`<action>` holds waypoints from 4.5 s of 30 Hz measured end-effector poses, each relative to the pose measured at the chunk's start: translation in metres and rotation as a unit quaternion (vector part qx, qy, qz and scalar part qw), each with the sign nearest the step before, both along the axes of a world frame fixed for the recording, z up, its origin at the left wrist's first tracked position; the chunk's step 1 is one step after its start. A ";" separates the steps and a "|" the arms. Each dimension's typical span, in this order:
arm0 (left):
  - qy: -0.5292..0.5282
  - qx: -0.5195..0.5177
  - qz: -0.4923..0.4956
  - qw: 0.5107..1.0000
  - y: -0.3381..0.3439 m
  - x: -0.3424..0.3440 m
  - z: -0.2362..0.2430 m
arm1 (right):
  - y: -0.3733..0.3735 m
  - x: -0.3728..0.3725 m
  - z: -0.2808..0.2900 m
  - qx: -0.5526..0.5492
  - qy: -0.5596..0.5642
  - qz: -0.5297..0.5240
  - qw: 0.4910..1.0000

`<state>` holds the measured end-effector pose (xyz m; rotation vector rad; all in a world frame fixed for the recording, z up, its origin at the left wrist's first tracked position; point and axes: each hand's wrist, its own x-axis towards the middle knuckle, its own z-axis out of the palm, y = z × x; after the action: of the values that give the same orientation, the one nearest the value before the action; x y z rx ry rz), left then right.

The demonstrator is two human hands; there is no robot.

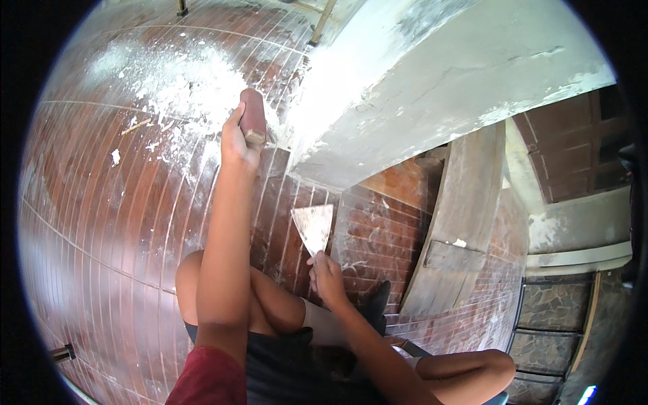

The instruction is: The person sits on the floor and smooths a vertical wall surface using a sanding block and a putty knife. They alternate between sanding the wall and scraping the surface with the putty knife, occasionally cleaning the tool on the wall.

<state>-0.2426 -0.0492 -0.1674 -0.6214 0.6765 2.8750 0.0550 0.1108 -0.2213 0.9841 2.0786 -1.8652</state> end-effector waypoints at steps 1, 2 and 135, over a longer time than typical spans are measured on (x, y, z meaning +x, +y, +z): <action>-0.005 -0.005 0.002 1.000 -0.001 -0.001 -0.001 | 0.002 -0.008 0.007 0.045 0.025 0.036 0.998; 0.004 0.010 0.011 1.000 -0.001 -0.003 -0.001 | 0.006 -0.020 0.017 0.088 0.040 0.061 0.993; -0.028 -0.188 -0.104 0.976 0.035 -0.006 -0.032 | 0.188 -0.137 0.164 0.086 0.069 0.135 0.985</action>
<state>-0.2489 -0.0140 -0.1998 -0.6285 1.2126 2.5440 -0.0824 0.2987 -0.0572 0.5793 2.3502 -1.6824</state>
